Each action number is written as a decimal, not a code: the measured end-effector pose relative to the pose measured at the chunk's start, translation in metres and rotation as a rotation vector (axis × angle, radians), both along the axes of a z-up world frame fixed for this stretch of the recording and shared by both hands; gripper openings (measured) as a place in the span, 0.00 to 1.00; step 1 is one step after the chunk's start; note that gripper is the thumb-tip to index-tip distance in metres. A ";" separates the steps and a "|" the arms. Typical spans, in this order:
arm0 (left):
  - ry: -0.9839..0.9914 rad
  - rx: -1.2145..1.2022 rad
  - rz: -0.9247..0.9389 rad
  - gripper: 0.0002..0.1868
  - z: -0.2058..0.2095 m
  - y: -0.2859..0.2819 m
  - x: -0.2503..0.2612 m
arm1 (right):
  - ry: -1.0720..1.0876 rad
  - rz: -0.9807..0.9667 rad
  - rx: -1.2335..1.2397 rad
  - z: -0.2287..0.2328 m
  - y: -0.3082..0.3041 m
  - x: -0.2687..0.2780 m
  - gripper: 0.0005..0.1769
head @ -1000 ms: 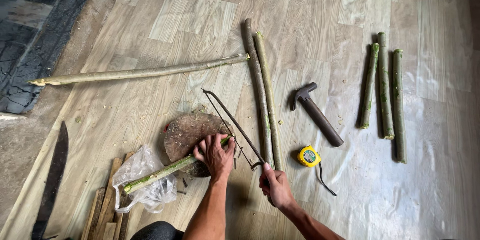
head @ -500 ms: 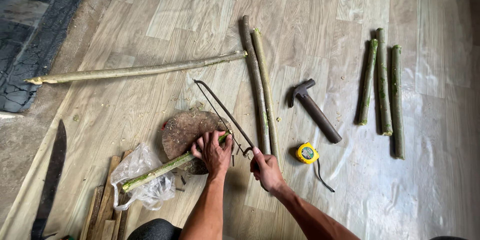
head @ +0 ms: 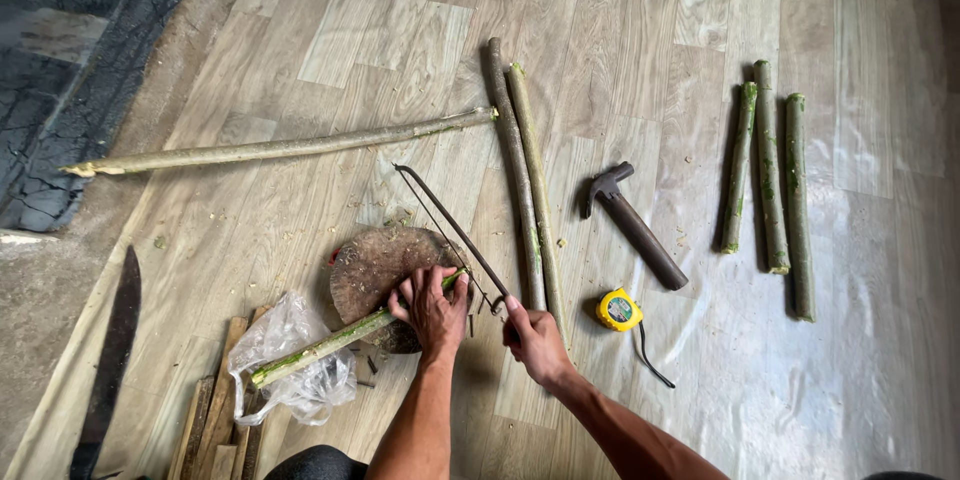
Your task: The person measures and cuts green sticks with a tape measure and hand saw, then joins them with nails using a hammer to form a rectangular wooden frame on the floor.
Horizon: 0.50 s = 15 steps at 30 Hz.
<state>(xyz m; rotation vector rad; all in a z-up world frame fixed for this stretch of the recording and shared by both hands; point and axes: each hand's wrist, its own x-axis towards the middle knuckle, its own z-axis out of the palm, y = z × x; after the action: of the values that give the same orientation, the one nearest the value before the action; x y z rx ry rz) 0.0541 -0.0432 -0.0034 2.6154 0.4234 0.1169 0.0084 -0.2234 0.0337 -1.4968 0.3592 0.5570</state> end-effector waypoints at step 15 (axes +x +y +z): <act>0.028 0.006 -0.010 0.15 0.009 -0.002 0.001 | 0.018 -0.070 0.156 -0.016 -0.010 -0.020 0.39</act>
<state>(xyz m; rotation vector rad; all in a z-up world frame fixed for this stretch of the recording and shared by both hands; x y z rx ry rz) 0.0547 -0.0453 0.0060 2.6270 0.4206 0.0785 -0.0119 -0.2337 0.0180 -1.3255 0.3721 0.5312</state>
